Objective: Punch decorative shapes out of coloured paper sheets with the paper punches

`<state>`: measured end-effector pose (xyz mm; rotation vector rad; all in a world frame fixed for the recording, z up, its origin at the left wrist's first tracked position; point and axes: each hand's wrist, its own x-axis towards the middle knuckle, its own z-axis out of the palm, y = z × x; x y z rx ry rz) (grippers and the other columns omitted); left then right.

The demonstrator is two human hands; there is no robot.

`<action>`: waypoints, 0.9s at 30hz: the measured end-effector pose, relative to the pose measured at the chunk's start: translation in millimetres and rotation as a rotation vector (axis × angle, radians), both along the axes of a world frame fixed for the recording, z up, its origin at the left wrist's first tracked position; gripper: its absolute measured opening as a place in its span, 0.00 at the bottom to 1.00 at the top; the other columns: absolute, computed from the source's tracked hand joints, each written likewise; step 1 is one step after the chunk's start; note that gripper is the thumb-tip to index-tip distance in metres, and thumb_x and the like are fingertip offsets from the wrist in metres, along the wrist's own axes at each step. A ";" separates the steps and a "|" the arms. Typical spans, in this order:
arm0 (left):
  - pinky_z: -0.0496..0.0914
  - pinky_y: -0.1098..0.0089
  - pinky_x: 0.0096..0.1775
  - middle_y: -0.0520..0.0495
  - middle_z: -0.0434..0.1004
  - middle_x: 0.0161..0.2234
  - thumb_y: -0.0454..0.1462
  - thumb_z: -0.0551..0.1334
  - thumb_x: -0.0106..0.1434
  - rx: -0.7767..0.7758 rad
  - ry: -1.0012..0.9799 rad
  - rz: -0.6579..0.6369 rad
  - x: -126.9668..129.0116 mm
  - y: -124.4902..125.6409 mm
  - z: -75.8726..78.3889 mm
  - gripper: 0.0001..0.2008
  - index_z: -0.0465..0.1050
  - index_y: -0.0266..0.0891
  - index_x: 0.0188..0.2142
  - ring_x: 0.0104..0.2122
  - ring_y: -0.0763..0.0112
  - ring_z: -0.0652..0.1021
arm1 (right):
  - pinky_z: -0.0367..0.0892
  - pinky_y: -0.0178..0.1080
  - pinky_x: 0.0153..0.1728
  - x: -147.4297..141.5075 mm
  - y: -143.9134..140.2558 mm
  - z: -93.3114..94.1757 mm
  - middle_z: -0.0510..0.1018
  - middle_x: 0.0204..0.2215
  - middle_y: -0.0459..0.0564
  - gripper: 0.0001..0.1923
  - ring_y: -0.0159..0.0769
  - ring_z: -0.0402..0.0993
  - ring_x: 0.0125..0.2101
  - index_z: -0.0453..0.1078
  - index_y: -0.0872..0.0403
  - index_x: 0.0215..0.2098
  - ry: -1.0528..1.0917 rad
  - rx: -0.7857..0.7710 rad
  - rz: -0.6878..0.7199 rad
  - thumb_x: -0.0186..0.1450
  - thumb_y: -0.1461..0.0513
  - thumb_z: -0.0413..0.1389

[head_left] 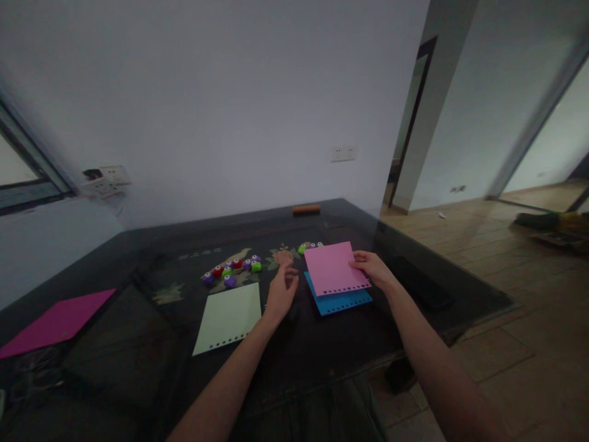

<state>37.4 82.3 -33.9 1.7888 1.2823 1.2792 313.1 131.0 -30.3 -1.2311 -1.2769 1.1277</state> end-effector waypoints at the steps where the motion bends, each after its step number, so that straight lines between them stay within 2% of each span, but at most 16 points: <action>1: 0.70 0.65 0.41 0.43 0.71 0.43 0.33 0.54 0.60 0.051 0.064 0.003 0.8 -2.3 0.8 0.18 0.61 0.38 0.50 0.38 0.68 0.74 | 0.65 0.35 0.32 2.4 -0.8 -1.4 0.77 0.30 0.49 0.13 0.33 0.72 0.28 0.70 0.57 0.32 -0.016 -0.013 -0.009 0.47 0.66 0.60; 6: 0.63 0.62 0.52 0.44 0.67 0.47 0.31 0.53 0.60 0.245 0.408 -0.084 9.8 -17.2 3.0 0.15 0.65 0.40 0.47 0.49 0.65 0.68 | 0.64 0.34 0.26 5.4 -2.9 -8.3 0.77 0.25 0.48 0.12 0.33 0.71 0.25 0.70 0.57 0.32 -0.102 -0.084 -0.011 0.47 0.69 0.58; 10: 0.62 0.61 0.52 0.43 0.66 0.49 0.33 0.52 0.62 0.249 0.576 -0.125 13.9 -21.5 -1.5 0.15 0.65 0.40 0.48 0.50 0.64 0.67 | 0.63 0.33 0.25 4.6 0.1 -13.2 0.76 0.25 0.47 0.15 0.32 0.70 0.24 0.70 0.57 0.34 -0.131 -0.104 -0.006 0.47 0.69 0.58; 19: 0.60 0.60 0.54 0.41 0.65 0.53 0.38 0.52 0.63 0.199 0.677 -0.178 16.6 -22.9 -8.9 0.17 0.65 0.39 0.51 0.53 0.60 0.66 | 0.60 0.33 0.22 -0.7 -2.9 -10.3 0.73 0.21 0.45 0.17 0.31 0.68 0.20 0.69 0.58 0.38 -0.215 -0.136 -0.039 0.48 0.70 0.57; 27: 0.59 0.58 0.54 0.41 0.64 0.55 0.41 0.55 0.61 0.126 0.714 -0.198 18.1 -24.3 -12.0 0.20 0.65 0.40 0.53 0.53 0.58 0.66 | 0.61 0.34 0.25 -2.5 -5.6 -8.0 0.72 0.18 0.44 0.16 0.31 0.68 0.21 0.69 0.59 0.37 -0.229 -0.123 -0.031 0.48 0.71 0.58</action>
